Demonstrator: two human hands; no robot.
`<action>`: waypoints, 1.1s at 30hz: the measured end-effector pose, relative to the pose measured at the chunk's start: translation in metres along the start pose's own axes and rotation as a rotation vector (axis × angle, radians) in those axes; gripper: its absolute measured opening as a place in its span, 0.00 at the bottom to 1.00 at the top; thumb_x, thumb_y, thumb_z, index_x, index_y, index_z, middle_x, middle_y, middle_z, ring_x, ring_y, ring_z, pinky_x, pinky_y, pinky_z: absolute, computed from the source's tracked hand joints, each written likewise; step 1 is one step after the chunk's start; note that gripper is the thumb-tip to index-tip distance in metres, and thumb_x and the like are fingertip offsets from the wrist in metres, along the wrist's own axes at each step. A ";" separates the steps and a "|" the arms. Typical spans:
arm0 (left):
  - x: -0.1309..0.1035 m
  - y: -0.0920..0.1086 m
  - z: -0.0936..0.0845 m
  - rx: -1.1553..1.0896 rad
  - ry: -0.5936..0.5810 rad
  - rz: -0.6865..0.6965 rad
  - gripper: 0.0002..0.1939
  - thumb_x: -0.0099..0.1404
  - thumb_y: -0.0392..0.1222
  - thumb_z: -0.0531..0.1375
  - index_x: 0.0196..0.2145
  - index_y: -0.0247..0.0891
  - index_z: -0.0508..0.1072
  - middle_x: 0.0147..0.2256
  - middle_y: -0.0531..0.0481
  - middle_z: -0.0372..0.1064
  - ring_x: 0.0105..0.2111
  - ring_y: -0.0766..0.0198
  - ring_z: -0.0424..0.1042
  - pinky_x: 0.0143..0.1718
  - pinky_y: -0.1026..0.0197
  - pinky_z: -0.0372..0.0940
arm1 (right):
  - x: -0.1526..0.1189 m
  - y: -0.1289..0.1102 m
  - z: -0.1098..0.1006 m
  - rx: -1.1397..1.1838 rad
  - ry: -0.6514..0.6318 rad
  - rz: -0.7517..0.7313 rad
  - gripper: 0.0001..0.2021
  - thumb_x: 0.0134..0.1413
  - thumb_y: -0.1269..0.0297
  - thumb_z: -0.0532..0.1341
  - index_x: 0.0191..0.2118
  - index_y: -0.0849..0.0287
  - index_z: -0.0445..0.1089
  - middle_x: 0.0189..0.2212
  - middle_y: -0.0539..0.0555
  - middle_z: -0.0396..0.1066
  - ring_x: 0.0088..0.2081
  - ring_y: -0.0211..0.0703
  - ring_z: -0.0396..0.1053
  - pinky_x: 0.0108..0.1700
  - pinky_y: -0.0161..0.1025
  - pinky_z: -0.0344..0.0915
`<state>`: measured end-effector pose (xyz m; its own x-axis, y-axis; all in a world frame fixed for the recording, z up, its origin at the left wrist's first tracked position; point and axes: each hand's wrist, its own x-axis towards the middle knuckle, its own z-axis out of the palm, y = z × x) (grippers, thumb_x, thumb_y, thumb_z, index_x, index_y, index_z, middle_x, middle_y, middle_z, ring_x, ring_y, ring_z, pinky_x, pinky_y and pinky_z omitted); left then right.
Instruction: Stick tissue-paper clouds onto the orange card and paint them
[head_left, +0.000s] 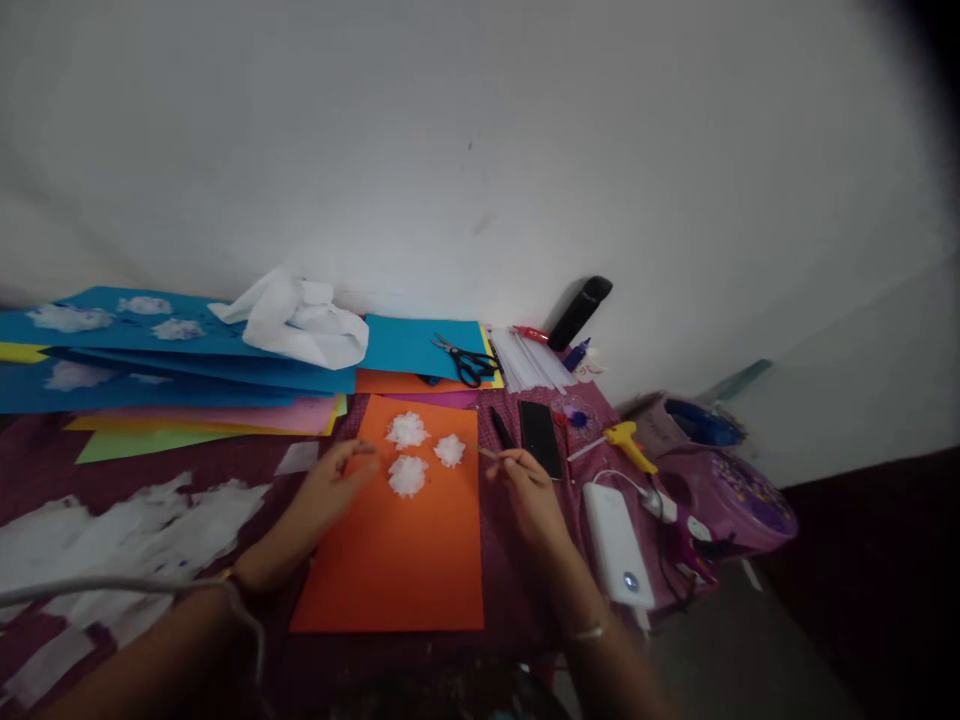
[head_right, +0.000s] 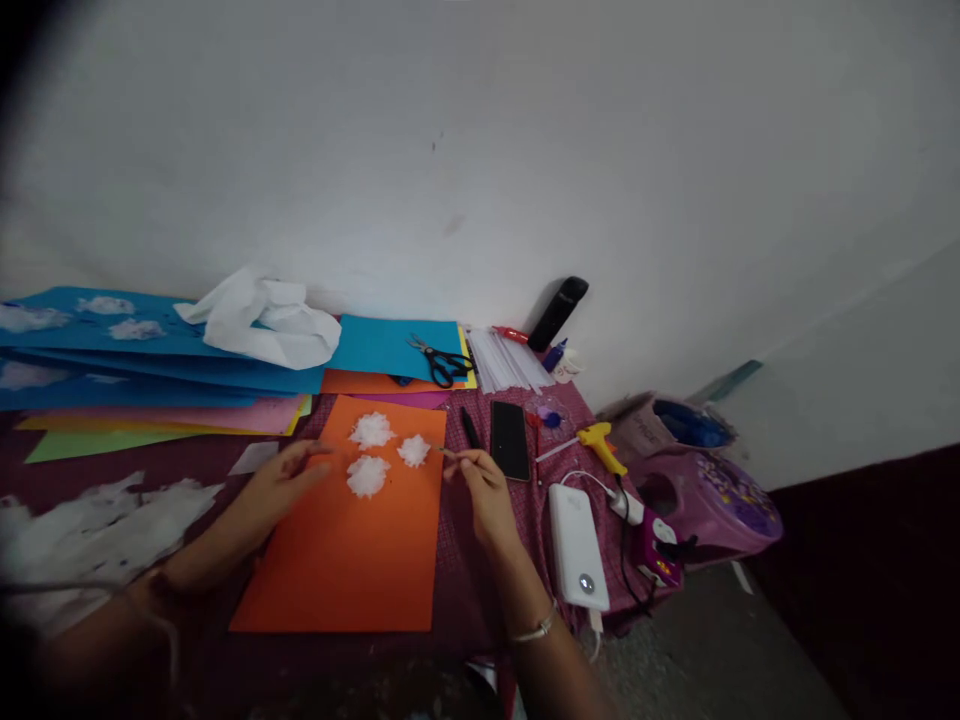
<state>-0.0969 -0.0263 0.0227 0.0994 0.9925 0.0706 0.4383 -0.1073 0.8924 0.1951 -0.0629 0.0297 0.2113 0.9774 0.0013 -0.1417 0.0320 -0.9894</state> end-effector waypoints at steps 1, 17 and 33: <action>-0.008 0.004 -0.006 -0.034 -0.022 -0.055 0.21 0.60 0.53 0.56 0.46 0.37 0.72 0.50 0.42 0.72 0.51 0.51 0.71 0.49 0.53 0.67 | -0.005 0.002 -0.006 0.059 -0.004 0.057 0.07 0.53 0.58 0.64 0.32 0.57 0.73 0.25 0.50 0.74 0.30 0.39 0.69 0.37 0.35 0.63; -0.084 0.004 0.026 -0.126 0.131 -0.116 0.14 0.59 0.48 0.57 0.39 0.38 0.72 0.42 0.43 0.74 0.46 0.53 0.74 0.50 0.50 0.70 | 0.010 0.015 -0.011 0.136 -0.072 0.120 0.09 0.52 0.56 0.66 0.32 0.56 0.73 0.28 0.50 0.73 0.34 0.40 0.70 0.43 0.38 0.66; -0.097 0.044 0.098 0.685 -0.607 0.851 0.14 0.64 0.47 0.63 0.24 0.39 0.77 0.20 0.51 0.74 0.15 0.63 0.66 0.16 0.56 0.44 | 0.026 -0.020 0.058 -0.455 -0.227 -0.237 0.15 0.60 0.54 0.56 0.33 0.59 0.73 0.16 0.46 0.62 0.18 0.37 0.60 0.23 0.35 0.55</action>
<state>0.0001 -0.1328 0.0117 0.8948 0.4266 0.1315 0.3897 -0.8902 0.2360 0.1475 -0.0259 0.0583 -0.0341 0.9765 0.2130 0.3265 0.2123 -0.9210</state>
